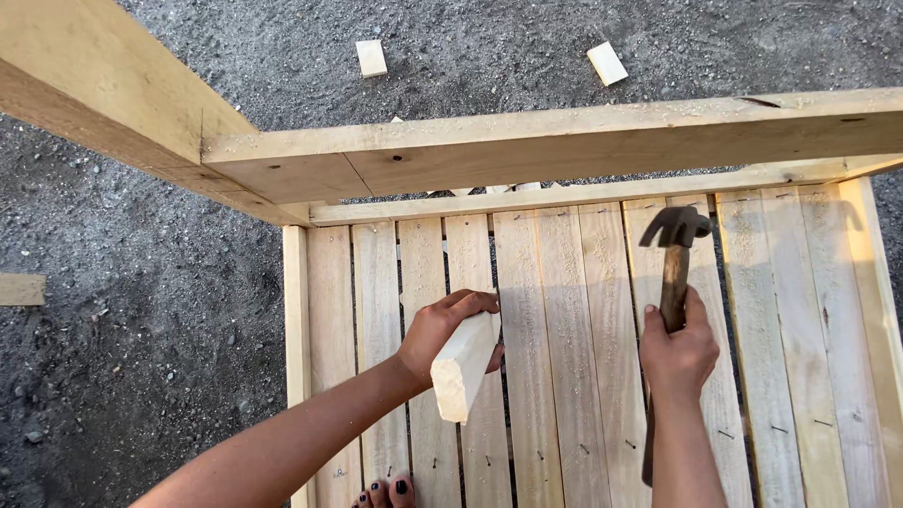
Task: The person kneels on gravel beside a slatted wooden frame structure and uses a claw hammer to pull nails out of the wooden slats, holding a small wood block for leverage. They work along different slats, extracting nails and collecting the removed pieces of wood.
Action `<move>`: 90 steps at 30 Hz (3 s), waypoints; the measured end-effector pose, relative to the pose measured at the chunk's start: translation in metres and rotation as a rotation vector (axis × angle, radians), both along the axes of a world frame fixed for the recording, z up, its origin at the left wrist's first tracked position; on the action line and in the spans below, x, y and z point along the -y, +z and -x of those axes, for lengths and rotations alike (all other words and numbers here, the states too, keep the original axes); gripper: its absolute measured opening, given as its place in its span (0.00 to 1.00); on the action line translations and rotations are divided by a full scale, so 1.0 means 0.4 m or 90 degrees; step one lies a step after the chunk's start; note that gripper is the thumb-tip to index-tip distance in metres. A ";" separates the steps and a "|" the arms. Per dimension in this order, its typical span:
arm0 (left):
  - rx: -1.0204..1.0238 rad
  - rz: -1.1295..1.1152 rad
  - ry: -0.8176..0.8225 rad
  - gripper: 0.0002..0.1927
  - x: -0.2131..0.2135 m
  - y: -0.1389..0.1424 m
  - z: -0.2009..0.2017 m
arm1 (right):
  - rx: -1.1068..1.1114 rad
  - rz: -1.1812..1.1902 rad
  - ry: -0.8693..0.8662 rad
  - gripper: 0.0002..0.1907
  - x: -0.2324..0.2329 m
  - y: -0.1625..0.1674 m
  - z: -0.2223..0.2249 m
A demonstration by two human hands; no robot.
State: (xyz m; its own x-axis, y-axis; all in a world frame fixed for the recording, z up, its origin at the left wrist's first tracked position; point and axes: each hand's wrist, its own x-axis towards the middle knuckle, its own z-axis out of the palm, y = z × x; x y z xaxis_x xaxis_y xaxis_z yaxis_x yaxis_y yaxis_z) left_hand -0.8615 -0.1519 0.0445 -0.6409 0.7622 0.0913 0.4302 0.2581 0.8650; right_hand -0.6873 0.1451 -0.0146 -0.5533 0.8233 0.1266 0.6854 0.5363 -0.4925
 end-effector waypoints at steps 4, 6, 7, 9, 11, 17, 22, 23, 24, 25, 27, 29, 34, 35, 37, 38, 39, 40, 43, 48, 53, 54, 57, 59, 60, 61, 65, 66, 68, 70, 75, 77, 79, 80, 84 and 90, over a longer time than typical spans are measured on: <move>0.009 0.074 -0.024 0.23 -0.010 -0.007 0.003 | 0.083 -0.115 0.002 0.32 -0.026 -0.034 0.020; -0.003 0.042 -0.021 0.24 -0.008 -0.012 0.003 | 0.159 -0.228 -0.019 0.28 0.000 -0.034 0.057; -0.008 0.026 -0.020 0.24 -0.005 -0.015 0.002 | 0.127 -0.245 0.031 0.26 0.022 -0.030 0.083; -0.015 0.043 -0.030 0.24 -0.002 -0.018 0.001 | 0.013 -0.207 0.195 0.22 0.081 -0.033 0.166; -0.019 0.038 -0.033 0.24 0.000 -0.018 0.002 | -0.105 -0.115 0.323 0.18 0.140 -0.044 0.263; 0.035 0.020 -0.014 0.25 0.003 -0.013 0.005 | -0.168 -0.064 0.305 0.07 0.184 -0.099 0.454; 0.031 -0.004 -0.010 0.25 0.004 -0.015 0.008 | -0.266 -0.101 0.338 0.05 0.178 -0.117 0.460; 0.028 -0.007 -0.010 0.25 0.005 -0.016 0.009 | -0.276 -0.099 0.339 0.04 0.180 -0.116 0.458; 0.027 -0.010 -0.011 0.24 0.005 -0.017 0.009 | -0.284 -0.096 0.340 0.04 0.181 -0.114 0.456; 0.027 -0.013 -0.013 0.24 0.006 -0.018 0.009 | -0.286 -0.084 0.340 0.04 0.182 -0.112 0.455; 0.026 -0.016 -0.011 0.24 0.007 -0.019 0.007 | -0.292 -0.061 0.340 0.04 0.183 -0.106 0.455; 0.018 -0.022 -0.011 0.24 0.007 -0.020 0.007 | -0.296 -0.071 0.352 0.04 0.183 -0.101 0.456; 0.010 -0.012 -0.029 0.24 -0.002 -0.027 0.009 | -0.264 -0.059 0.348 0.04 0.186 -0.091 0.454; 0.006 -0.015 -0.026 0.24 -0.004 -0.028 0.009 | -0.268 -0.053 0.347 0.04 0.188 -0.088 0.453; -0.004 -0.019 -0.018 0.24 -0.007 -0.027 0.009 | -0.273 -0.048 0.350 0.04 0.191 -0.081 0.452; -0.011 -0.026 -0.019 0.24 -0.008 -0.026 0.009 | -0.271 -0.047 0.352 0.04 0.192 -0.077 0.451; -0.018 -0.032 -0.019 0.23 -0.009 -0.025 0.009 | -0.269 -0.047 0.355 0.04 0.193 -0.073 0.451; -0.027 -0.039 -0.018 0.23 -0.011 -0.023 0.009 | -0.274 -0.042 0.353 0.04 0.194 -0.069 0.452; -0.027 -0.031 -0.020 0.22 -0.012 -0.020 0.009 | -0.275 -0.041 0.356 0.04 0.196 -0.060 0.457; -0.017 -0.033 -0.022 0.23 0.001 -0.023 0.011 | -0.262 -0.060 0.356 0.04 0.197 -0.066 0.449; -0.076 -0.056 -0.023 0.23 0.021 -0.004 0.014 | -0.202 0.014 0.394 0.06 0.170 -0.078 0.430; -0.112 -0.065 -0.032 0.23 0.023 0.007 0.011 | -0.193 0.020 0.417 0.08 0.159 -0.078 0.431; -0.163 -0.073 -0.018 0.22 0.019 0.045 0.003 | -0.150 0.077 0.485 0.11 0.124 -0.074 0.438; -0.144 -0.089 -0.001 0.22 0.007 0.064 0.005 | -0.127 0.093 0.507 0.11 0.104 -0.066 0.432; -0.119 -0.103 0.009 0.22 -0.004 0.069 0.009 | -0.112 0.099 0.520 0.11 0.097 -0.061 0.422; -0.091 -0.118 0.018 0.21 -0.013 0.073 0.009 | -0.148 0.155 0.466 0.12 0.095 -0.055 0.403; -0.119 -0.120 0.006 0.22 -0.058 0.073 -0.012 | -0.205 0.304 0.282 0.15 0.106 -0.033 0.290; -0.152 -0.122 -0.013 0.22 -0.062 0.073 -0.018 | -0.198 0.330 0.243 0.15 0.111 -0.032 0.269; -0.195 -0.117 -0.030 0.23 -0.058 0.072 -0.022 | -0.186 0.300 0.244 0.13 0.122 -0.031 0.246; -0.211 -0.105 -0.031 0.22 -0.036 0.074 -0.014 | -0.155 0.239 0.249 0.13 0.138 -0.031 0.246; -0.258 -0.052 0.101 0.20 0.043 0.080 0.059 | -0.018 0.001 0.293 0.32 0.235 -0.027 0.289; -0.321 -0.034 0.140 0.18 0.062 0.081 0.081 | 0.036 -0.021 0.242 0.38 0.288 -0.032 0.304; -0.383 -0.021 0.151 0.16 0.071 0.080 0.095 | 0.029 -0.071 0.218 0.40 0.313 -0.041 0.314; -0.337 -0.030 0.161 0.18 0.073 0.079 0.096 | -0.007 -0.109 0.217 0.39 0.318 -0.049 0.320; -0.233 -0.042 0.181 0.23 0.075 0.072 0.090 | -0.049 -0.195 0.250 0.36 0.297 -0.094 0.336; -0.207 -0.047 0.186 0.23 0.047 0.053 0.084 | -0.067 -0.294 0.239 0.27 0.279 -0.143 0.337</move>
State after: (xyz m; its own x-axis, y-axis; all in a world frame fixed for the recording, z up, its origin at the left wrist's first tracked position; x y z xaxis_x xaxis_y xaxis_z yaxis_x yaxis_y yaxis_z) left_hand -0.8952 -0.1705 0.0657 -0.7576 0.5371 0.3708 0.6008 0.3519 0.7178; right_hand -0.8222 0.0335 -0.0717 -0.7603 0.4212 0.4946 0.3680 0.9066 -0.2065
